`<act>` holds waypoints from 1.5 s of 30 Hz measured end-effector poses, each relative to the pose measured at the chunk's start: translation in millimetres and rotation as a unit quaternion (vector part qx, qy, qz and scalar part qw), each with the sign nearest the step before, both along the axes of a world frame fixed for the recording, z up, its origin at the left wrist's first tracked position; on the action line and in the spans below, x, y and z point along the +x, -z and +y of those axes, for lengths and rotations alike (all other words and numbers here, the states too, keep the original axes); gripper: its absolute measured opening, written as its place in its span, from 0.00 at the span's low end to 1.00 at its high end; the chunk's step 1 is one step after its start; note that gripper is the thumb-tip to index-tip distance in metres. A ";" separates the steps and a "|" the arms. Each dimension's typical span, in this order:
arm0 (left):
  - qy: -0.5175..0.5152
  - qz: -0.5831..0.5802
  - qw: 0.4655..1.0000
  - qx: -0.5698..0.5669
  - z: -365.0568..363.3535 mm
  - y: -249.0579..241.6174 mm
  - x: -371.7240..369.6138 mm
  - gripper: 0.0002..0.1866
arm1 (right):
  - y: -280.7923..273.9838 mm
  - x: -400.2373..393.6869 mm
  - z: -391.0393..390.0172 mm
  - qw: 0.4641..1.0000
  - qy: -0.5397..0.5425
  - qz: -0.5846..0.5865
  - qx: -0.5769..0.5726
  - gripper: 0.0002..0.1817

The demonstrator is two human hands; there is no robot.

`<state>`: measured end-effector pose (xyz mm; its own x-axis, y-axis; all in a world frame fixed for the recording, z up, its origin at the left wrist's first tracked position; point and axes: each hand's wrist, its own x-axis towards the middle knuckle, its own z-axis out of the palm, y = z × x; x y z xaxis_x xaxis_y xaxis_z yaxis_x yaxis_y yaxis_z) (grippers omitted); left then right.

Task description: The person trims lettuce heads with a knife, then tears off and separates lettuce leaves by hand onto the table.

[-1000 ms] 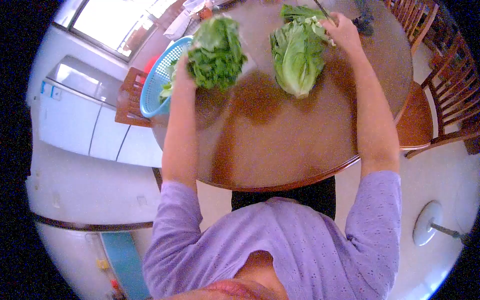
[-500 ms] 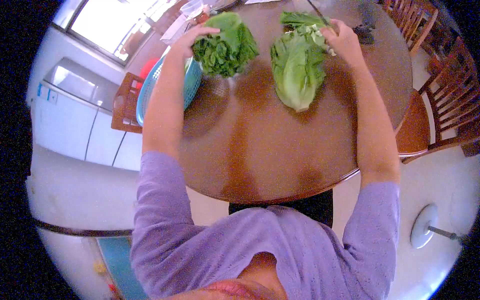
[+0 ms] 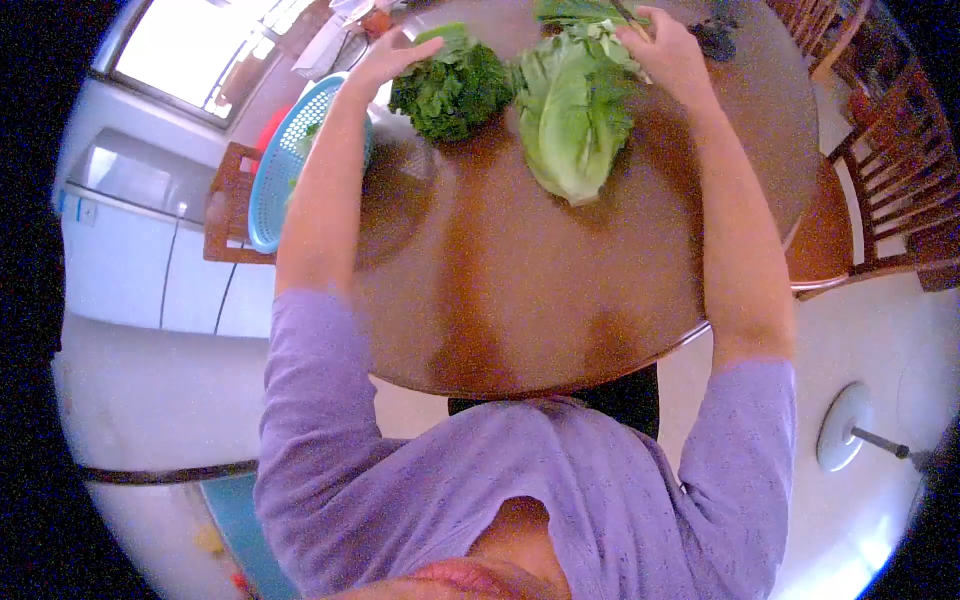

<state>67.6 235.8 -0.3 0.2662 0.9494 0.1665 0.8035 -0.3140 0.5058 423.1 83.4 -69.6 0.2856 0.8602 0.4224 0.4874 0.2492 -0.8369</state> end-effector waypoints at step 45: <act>0.241 -0.665 0.624 -0.332 -291.9 28.3 90.2 0.43 | -36.2 -101.2 -58.0 0.721 -0.334 0.600 -0.091 0.26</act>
<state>157.8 -56.1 -28.6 0.5930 0.7896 0.1577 -0.5731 0.2762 0.7716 321.9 25.5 -33.4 -0.1528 0.9852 0.0780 -0.7935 -0.0753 -0.6039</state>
